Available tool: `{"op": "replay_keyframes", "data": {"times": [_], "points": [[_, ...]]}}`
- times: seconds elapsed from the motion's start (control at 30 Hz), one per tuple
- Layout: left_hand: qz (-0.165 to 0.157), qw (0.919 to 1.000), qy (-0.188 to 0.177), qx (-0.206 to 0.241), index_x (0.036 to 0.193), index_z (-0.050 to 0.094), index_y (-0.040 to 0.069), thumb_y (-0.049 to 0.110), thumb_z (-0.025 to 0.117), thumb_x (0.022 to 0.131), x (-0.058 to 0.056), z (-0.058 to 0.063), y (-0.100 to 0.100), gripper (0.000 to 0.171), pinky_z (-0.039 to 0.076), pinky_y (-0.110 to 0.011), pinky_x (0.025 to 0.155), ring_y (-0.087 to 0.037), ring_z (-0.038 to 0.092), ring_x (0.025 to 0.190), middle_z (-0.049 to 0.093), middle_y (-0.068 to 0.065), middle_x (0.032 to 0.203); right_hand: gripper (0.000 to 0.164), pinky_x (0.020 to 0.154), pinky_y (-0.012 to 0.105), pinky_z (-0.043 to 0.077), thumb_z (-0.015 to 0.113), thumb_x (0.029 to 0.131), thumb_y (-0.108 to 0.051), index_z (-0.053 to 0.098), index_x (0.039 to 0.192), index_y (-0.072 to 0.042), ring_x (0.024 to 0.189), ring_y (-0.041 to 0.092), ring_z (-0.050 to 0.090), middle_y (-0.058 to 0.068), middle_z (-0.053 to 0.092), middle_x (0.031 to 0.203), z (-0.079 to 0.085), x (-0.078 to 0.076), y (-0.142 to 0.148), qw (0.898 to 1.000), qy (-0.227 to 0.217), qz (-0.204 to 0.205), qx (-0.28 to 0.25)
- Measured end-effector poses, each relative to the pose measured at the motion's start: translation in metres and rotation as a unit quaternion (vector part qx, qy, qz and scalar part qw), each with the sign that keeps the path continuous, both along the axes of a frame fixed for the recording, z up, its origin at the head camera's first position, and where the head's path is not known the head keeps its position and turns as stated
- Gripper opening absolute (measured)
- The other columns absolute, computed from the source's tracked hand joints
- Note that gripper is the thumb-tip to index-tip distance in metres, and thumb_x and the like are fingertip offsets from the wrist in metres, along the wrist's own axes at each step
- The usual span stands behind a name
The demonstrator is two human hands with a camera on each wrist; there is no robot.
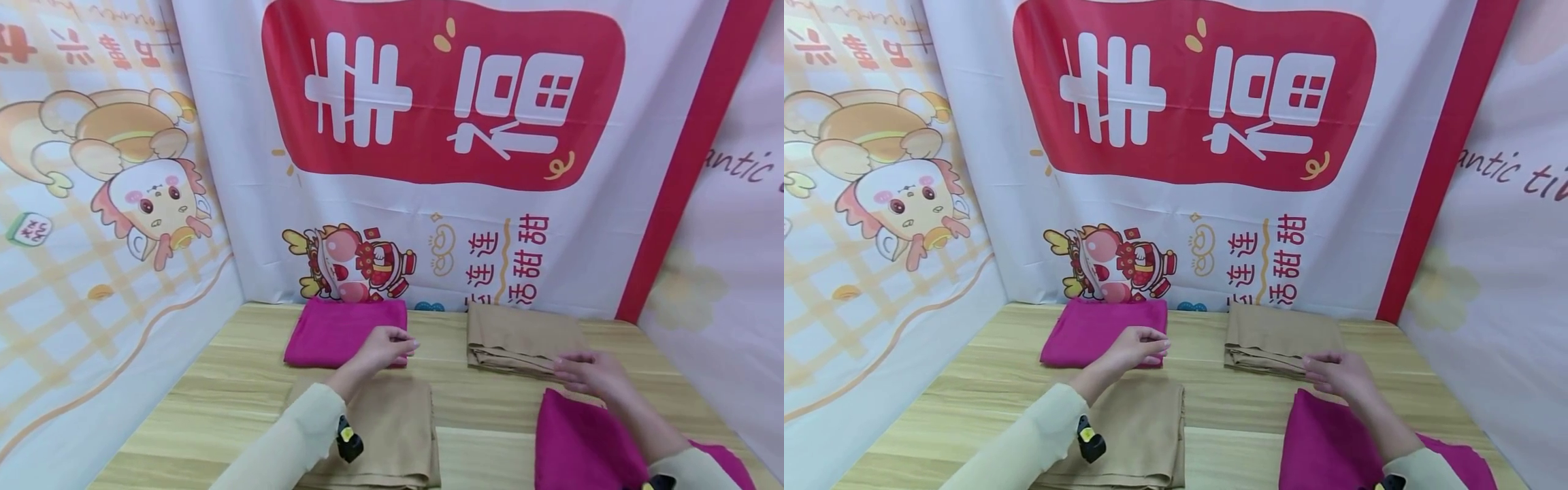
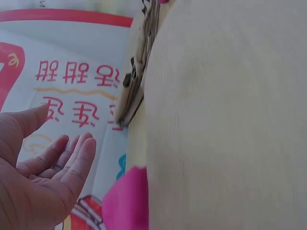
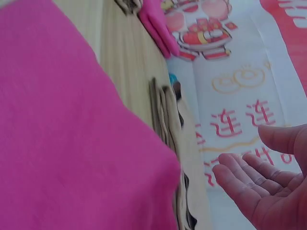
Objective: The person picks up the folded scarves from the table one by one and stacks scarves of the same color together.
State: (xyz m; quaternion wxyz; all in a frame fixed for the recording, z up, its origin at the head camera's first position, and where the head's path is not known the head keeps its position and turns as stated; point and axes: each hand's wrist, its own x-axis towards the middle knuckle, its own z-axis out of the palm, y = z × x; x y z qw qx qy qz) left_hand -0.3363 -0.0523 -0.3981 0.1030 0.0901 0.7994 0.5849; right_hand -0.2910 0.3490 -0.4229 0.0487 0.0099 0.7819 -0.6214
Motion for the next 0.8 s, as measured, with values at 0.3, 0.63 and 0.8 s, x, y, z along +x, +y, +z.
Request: {"op": "replay_keyframes", "data": {"times": [0.3,0.63,0.8], "points": [[0.000,0.9998,0.003,0.018,0.099,0.062,0.004,0.026,0.065,0.080,-0.011,-0.005,0.040,0.029,0.052,-0.029,0.065,-0.021,0.061,0.082,0.062,-0.005,0.087,0.056,0.070,0.032,0.051,0.065,0.078,-0.035,0.050,0.118,0.002,0.086,0.015,0.061,0.010,0.063,0.099,-0.036,-0.042,0.069,0.997,0.012,-0.054,0.046],[-0.006,1.0000,0.004,0.004,0.101,0.061,0.001,0.025,0.065,0.080,-0.023,-0.016,0.074,0.032,0.051,-0.026,0.065,-0.016,0.060,0.080,0.062,-0.005,0.091,0.064,0.074,0.034,0.050,0.057,0.085,-0.030,0.037,0.120,0.020,0.088,0.023,0.060,0.028,0.055,0.108,0.038,0.012,0.036,0.987,0.023,-0.108,0.114],[0.009,0.9997,0.013,-0.019,0.104,0.061,0.001,0.030,0.068,0.077,-0.029,-0.022,0.087,0.039,0.051,-0.027,0.066,-0.016,0.060,0.078,0.061,-0.005,0.092,0.061,0.075,0.035,0.049,0.056,0.086,-0.028,0.037,0.119,0.020,0.091,0.028,0.059,0.026,0.055,0.107,0.036,0.009,0.043,0.986,0.017,-0.122,0.112]]}}
